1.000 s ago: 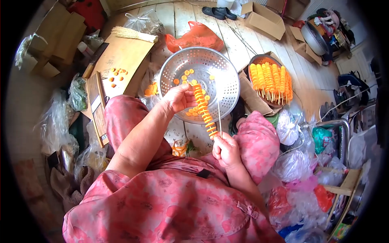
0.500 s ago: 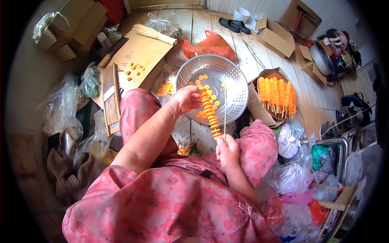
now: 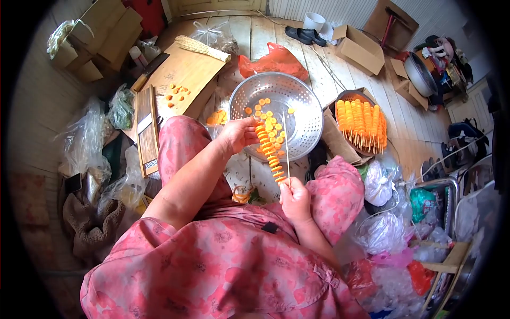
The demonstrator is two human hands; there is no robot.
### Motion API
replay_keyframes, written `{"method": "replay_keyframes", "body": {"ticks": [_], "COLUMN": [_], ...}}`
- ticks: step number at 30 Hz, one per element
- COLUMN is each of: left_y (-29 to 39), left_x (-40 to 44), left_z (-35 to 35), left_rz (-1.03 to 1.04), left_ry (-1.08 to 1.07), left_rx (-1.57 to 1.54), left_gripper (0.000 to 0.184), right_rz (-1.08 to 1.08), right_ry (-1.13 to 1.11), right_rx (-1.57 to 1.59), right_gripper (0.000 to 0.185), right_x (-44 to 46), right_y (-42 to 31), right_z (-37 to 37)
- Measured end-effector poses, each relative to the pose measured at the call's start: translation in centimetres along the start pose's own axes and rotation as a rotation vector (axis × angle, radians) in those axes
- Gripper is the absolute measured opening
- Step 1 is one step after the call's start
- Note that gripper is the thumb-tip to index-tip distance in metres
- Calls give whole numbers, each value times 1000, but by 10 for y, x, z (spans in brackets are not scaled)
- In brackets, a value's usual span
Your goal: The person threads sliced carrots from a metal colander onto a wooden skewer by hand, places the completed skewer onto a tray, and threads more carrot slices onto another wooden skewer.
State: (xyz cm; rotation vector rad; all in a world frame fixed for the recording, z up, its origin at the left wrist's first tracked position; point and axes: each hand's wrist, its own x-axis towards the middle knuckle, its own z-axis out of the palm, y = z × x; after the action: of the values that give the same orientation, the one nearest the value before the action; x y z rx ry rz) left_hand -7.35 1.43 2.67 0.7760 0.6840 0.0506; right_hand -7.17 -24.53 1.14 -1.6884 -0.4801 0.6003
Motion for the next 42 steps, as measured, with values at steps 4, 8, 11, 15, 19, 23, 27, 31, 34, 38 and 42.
{"method": "replay_keyframes", "body": {"ticks": [4,8,11,15,19,23,27,31,34,38,42], "left_y": [-4,-6,-7,-5,-1,0,-21,-50,-59,-66,-74], "left_x": [-1,4,6,7,24,41,76,103,105,120,129], "left_z": [0,-4,-3,3,7,21,22,27,37,37,32], "left_rz": [17,13,1,-18,-53,72,95,170,192,208,240], "left_ry": [9,-1,5,22,62,196,127,111,155,82,117], "left_rx": [-16,-18,-21,-4,53,299,832,1417,1557,1695,1718], "left_gripper": [29,30,30,29,27,23,23,29,30,23,18], "right_rz": [-185,24,233,243,212,194,171,176,169,210,242], "right_ry": [60,-55,-109,-95,-12,148,267,283,291,306,276], "right_rx": [-286,53,367,388,429,532,554,455,408,399,381], "right_gripper": [11,10,12,12,13,12,12,13,14,13,13], "right_x": [-2,-3,-3,0,3,9,17,18,22,27,32], "right_y": [-1,-17,-20,-18,-19,-19,-16,-19,-20,-23,-27], "right_z": [2,-2,-7,-7,-12,-22,-27,-30,-36,-37,-35]}}
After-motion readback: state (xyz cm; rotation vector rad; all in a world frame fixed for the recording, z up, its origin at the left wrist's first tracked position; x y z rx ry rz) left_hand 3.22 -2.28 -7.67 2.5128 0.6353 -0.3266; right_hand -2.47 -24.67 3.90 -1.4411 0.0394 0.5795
